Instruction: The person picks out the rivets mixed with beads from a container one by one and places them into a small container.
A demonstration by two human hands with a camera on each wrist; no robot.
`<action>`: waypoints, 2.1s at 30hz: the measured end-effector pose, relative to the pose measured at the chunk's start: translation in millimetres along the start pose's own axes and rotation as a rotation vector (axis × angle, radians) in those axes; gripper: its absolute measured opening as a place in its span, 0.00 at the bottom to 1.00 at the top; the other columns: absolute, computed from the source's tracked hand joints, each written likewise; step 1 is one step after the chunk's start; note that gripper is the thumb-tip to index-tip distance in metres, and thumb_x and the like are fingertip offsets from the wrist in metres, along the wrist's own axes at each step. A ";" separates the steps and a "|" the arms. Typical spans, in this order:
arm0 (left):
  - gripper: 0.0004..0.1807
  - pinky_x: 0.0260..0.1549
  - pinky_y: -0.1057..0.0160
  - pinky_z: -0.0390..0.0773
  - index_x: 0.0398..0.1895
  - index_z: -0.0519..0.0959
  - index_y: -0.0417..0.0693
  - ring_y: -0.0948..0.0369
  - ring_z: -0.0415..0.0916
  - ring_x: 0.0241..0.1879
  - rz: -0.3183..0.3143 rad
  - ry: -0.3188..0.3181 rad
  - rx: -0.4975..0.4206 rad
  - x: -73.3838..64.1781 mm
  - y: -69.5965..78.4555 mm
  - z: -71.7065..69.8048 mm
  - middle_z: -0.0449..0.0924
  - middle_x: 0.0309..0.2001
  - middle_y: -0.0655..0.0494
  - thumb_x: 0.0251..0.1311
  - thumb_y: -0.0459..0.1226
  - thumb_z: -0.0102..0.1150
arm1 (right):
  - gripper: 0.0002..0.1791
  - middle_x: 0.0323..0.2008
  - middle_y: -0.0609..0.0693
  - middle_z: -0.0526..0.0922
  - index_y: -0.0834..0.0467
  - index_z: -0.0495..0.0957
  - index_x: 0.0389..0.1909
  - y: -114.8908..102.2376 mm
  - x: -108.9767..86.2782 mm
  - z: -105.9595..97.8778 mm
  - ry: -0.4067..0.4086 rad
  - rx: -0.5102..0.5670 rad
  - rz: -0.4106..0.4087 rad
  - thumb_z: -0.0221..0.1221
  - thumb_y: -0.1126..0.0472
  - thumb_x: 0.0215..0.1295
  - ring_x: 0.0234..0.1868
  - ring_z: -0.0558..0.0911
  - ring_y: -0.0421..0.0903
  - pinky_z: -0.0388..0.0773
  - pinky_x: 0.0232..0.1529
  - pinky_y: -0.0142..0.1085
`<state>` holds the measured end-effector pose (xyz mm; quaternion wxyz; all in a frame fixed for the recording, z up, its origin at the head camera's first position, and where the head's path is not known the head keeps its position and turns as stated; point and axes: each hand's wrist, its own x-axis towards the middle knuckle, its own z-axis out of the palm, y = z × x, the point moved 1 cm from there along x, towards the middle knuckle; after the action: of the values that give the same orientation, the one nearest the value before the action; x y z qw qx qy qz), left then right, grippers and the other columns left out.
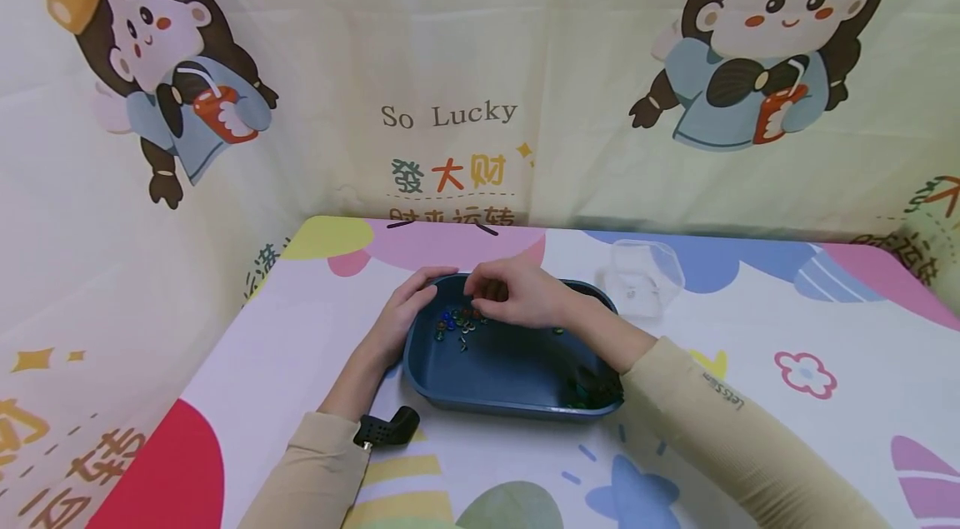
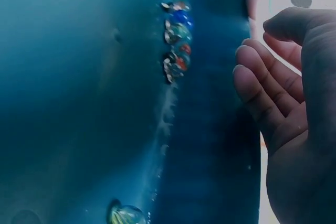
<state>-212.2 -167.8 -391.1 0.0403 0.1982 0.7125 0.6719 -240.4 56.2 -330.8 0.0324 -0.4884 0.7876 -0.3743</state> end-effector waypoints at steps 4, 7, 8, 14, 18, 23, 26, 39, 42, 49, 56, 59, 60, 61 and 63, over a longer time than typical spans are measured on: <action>0.23 0.61 0.53 0.70 0.69 0.68 0.39 0.46 0.70 0.62 -0.013 0.001 -0.013 0.2 0.6 0.2 0.72 0.63 0.40 0.78 0.38 0.35 | 0.08 0.34 0.45 0.83 0.63 0.82 0.45 0.0 1.6 6.0 -0.060 -0.029 -0.007 0.64 0.67 0.65 0.31 0.78 0.38 0.80 0.37 0.32; 0.23 0.63 0.47 0.67 0.70 0.68 0.39 0.44 0.68 0.63 -0.027 0.009 -0.017 -0.1 1.8 0.6 0.71 0.65 0.39 0.78 0.37 0.35 | 0.09 0.34 0.44 0.82 0.62 0.82 0.46 0.0 2.2 9.9 -0.109 -0.055 0.005 0.63 0.66 0.66 0.32 0.77 0.38 0.79 0.38 0.32; 0.23 0.64 0.46 0.66 0.70 0.68 0.39 0.44 0.68 0.63 -0.031 0.012 -0.018 0.0 2.1 0.8 0.70 0.65 0.39 0.78 0.37 0.35 | 0.09 0.35 0.43 0.82 0.61 0.82 0.46 -0.1 2.2 11.1 -0.125 -0.061 0.011 0.63 0.65 0.66 0.32 0.77 0.37 0.79 0.38 0.31; 0.23 0.65 0.44 0.64 0.70 0.68 0.40 0.44 0.67 0.64 -0.041 0.014 -0.025 0.6 2.0 1.3 0.70 0.66 0.39 0.78 0.37 0.34 | 0.09 0.37 0.46 0.81 0.60 0.82 0.47 -1.1 3.0 15.3 -0.178 -0.106 0.012 0.63 0.64 0.67 0.33 0.77 0.40 0.78 0.39 0.31; 0.23 0.64 0.46 0.66 0.70 0.68 0.40 0.45 0.68 0.63 -0.042 0.016 -0.017 0.6 2.1 0.6 0.70 0.66 0.40 0.78 0.38 0.34 | 0.10 0.38 0.46 0.80 0.59 0.82 0.48 -1.5 4.8 18.3 -0.208 -0.144 0.021 0.63 0.62 0.68 0.35 0.77 0.41 0.77 0.39 0.31; 0.23 0.63 0.49 0.67 0.70 0.68 0.40 0.47 0.68 0.63 -0.041 0.018 -0.011 0.6 2.1 0.6 0.70 0.66 0.41 0.78 0.37 0.35 | 0.13 0.40 0.46 0.80 0.58 0.81 0.51 -1.2 6.0 22.0 -0.244 -0.211 0.024 0.64 0.60 0.68 0.37 0.76 0.39 0.77 0.41 0.30; 0.23 0.63 0.52 0.68 0.70 0.68 0.39 0.47 0.69 0.62 -0.036 0.015 -0.014 0.8 0.5 0.0 0.70 0.65 0.40 0.78 0.37 0.35 | 0.16 0.41 0.46 0.80 0.57 0.81 0.54 -0.9 6.0 23.7 -0.267 -0.252 0.025 0.65 0.58 0.68 0.37 0.76 0.39 0.76 0.41 0.30; 0.23 0.64 0.48 0.66 0.70 0.69 0.41 0.47 0.68 0.64 -0.030 0.010 -0.004 1.7 -2.2 -0.7 0.70 0.67 0.42 0.79 0.38 0.35 | 0.17 0.45 0.47 0.80 0.52 0.82 0.56 -2.1 5.4 28.3 -0.394 -0.363 0.023 0.65 0.54 0.69 0.40 0.76 0.41 0.76 0.45 0.31; 0.23 0.65 0.48 0.65 0.70 0.69 0.40 0.47 0.68 0.64 -0.023 0.008 -0.003 2.3 -2.2 -1.0 0.70 0.67 0.42 0.79 0.38 0.34 | 0.17 0.47 0.47 0.81 0.53 0.82 0.56 -2.0 6.1 28.4 -0.404 -0.376 0.028 0.65 0.54 0.69 0.41 0.76 0.41 0.76 0.47 0.31; 0.23 0.65 0.49 0.64 0.70 0.69 0.39 0.47 0.68 0.64 -0.015 0.010 0.006 2.1 -0.9 -1.3 0.70 0.66 0.42 0.79 0.38 0.35 | 0.15 0.44 0.47 0.82 0.55 0.84 0.53 -2.6 7.5 28.2 -0.414 -0.394 0.012 0.65 0.55 0.69 0.40 0.77 0.40 0.77 0.48 0.30; 0.23 0.65 0.46 0.63 0.69 0.69 0.40 0.47 0.67 0.64 -0.022 0.013 -0.004 1.3 -0.3 -0.4 0.70 0.66 0.42 0.78 0.38 0.35 | 0.11 0.40 0.45 0.81 0.54 0.84 0.50 0.0 7.0 29.7 -0.424 -0.370 0.020 0.65 0.58 0.69 0.38 0.77 0.39 0.76 0.46 0.28; 0.23 0.65 0.46 0.64 0.69 0.69 0.41 0.47 0.67 0.64 -0.031 0.014 -0.006 0.8 0.5 0.4 0.70 0.67 0.43 0.78 0.38 0.35 | 0.11 0.41 0.45 0.81 0.53 0.83 0.50 0.4 6.2 30.5 -0.426 -0.363 0.024 0.64 0.57 0.69 0.38 0.77 0.39 0.76 0.46 0.29; 0.23 0.65 0.46 0.64 0.69 0.69 0.41 0.47 0.67 0.65 -0.032 0.012 -0.006 0.9 -0.2 0.3 0.70 0.67 0.43 0.78 0.38 0.35 | 0.12 0.42 0.45 0.81 0.53 0.83 0.51 0.6 5.8 30.8 -0.425 -0.359 0.021 0.64 0.57 0.69 0.38 0.77 0.39 0.76 0.46 0.29; 0.23 0.65 0.47 0.64 0.69 0.69 0.41 0.47 0.67 0.65 -0.034 0.012 -0.005 1.0 -0.6 0.3 0.70 0.67 0.43 0.78 0.38 0.35 | 0.13 0.42 0.45 0.81 0.53 0.82 0.51 0.8 5.6 30.9 -0.424 -0.354 0.017 0.64 0.57 0.69 0.39 0.77 0.39 0.76 0.46 0.29; 0.23 0.65 0.46 0.64 0.69 0.69 0.41 0.47 0.67 0.65 -0.035 0.013 -0.004 1.0 -1.0 0.3 0.70 0.67 0.44 0.78 0.38 0.35 | 0.14 0.43 0.45 0.81 0.53 0.81 0.53 1.0 5.2 31.1 -0.424 -0.344 0.002 0.64 0.57 0.69 0.38 0.76 0.39 0.75 0.45 0.29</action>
<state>-213.2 -167.2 -391.9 0.0479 0.1812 0.7147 0.6739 -230.9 35.0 -352.1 0.1137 -0.5535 0.8157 -0.1242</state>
